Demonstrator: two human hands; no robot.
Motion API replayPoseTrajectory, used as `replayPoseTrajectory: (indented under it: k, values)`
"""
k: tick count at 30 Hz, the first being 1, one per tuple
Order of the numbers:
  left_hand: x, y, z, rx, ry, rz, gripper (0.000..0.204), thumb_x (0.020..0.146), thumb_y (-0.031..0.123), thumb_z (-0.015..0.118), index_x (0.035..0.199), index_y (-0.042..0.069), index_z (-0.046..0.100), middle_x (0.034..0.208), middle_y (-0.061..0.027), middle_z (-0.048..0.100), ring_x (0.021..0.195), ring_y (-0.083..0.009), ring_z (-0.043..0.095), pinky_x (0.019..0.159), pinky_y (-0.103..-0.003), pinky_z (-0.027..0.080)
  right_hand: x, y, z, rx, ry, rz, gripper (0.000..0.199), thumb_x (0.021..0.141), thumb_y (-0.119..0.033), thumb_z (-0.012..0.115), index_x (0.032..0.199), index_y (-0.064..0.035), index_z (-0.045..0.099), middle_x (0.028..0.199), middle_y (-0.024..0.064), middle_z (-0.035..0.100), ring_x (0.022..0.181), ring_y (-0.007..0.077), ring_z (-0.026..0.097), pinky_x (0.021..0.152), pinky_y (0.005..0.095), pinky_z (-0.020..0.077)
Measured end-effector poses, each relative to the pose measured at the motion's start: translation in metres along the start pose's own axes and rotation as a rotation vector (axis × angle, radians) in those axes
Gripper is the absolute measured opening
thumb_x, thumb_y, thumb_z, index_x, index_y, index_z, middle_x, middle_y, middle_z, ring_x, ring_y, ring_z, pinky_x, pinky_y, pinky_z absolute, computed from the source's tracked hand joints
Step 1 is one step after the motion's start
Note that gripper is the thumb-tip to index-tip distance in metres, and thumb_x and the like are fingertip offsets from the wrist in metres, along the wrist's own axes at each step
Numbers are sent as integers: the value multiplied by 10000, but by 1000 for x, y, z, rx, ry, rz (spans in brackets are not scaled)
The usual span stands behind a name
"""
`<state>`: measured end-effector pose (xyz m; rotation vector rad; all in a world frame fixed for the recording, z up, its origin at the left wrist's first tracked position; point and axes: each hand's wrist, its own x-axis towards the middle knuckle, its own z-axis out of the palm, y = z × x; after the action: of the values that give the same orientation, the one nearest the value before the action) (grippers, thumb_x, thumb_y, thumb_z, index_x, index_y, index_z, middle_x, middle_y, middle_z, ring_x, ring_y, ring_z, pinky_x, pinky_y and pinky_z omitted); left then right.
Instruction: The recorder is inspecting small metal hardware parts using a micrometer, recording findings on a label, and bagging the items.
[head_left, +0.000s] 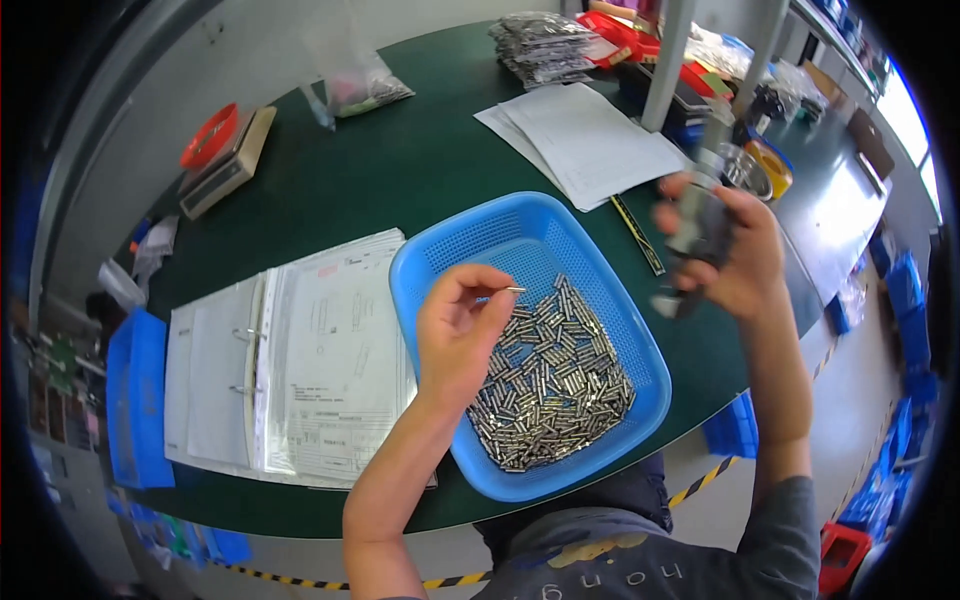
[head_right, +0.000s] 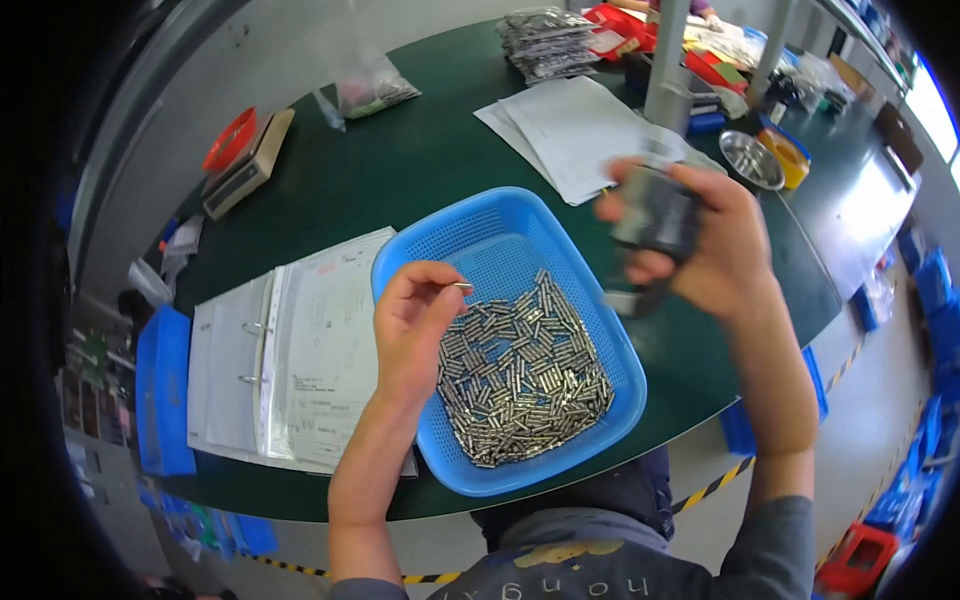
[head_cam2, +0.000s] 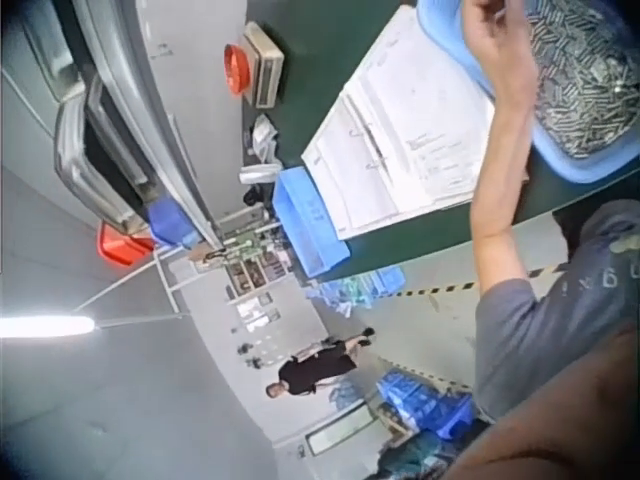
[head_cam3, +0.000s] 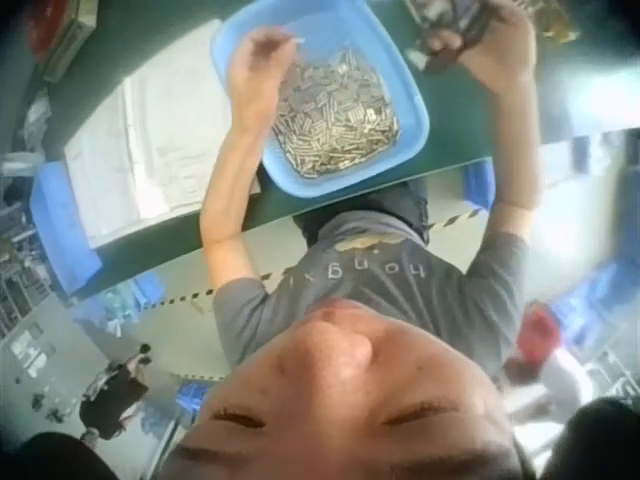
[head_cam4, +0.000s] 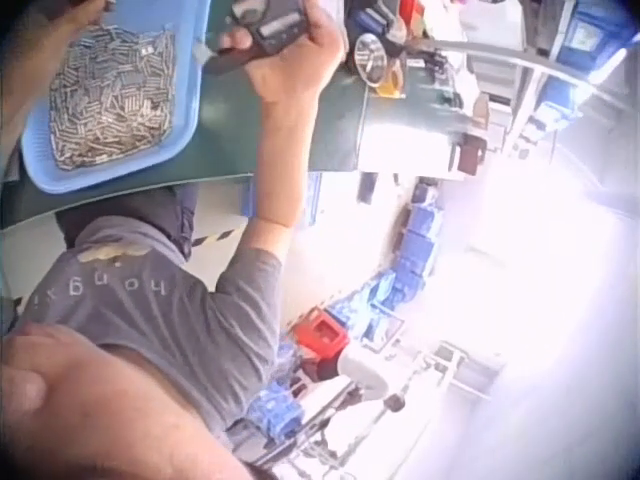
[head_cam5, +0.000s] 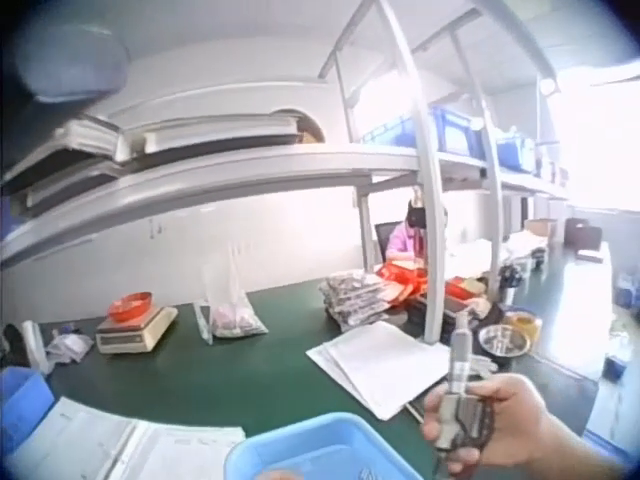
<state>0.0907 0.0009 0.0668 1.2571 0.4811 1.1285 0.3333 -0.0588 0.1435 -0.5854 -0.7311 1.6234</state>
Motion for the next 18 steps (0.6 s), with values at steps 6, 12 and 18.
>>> replayPoseTrajectory:
  k: [6, 12, 18]
  values:
    - [-6, 2, 12, 45, 10, 49, 146, 804, 23, 567, 941, 18, 518, 892, -58, 553, 820, -139, 553, 721, -254, 457, 37, 39, 19, 73, -27, 86, 381, 798, -275, 313, 1000, 12, 461, 834, 166, 561, 418, 201, 472, 479, 376, 461]
    - [-9, 10, 7, 30, 49, -136, 121, 829, 56, 538, 939, 13, 511, 859, -59, 553, 805, -143, 550, 728, -271, 441, 46, 71, 10, 174, 114, 179, 597, 811, -574, 291, 878, -27, 520, 734, 127, 575, 362, 156, 392, 406, 315, 379]
    - [-5, 9, 6, 47, -21, -145, 120, 818, 39, 567, 928, 5, 534, 836, -41, 549, 780, -91, 527, 711, -225, 436, 51, 69, 7, 243, 225, 247, 592, 834, -577, 300, 832, -34, 534, 706, 123, 577, 338, 153, 379, 374, 306, 353]
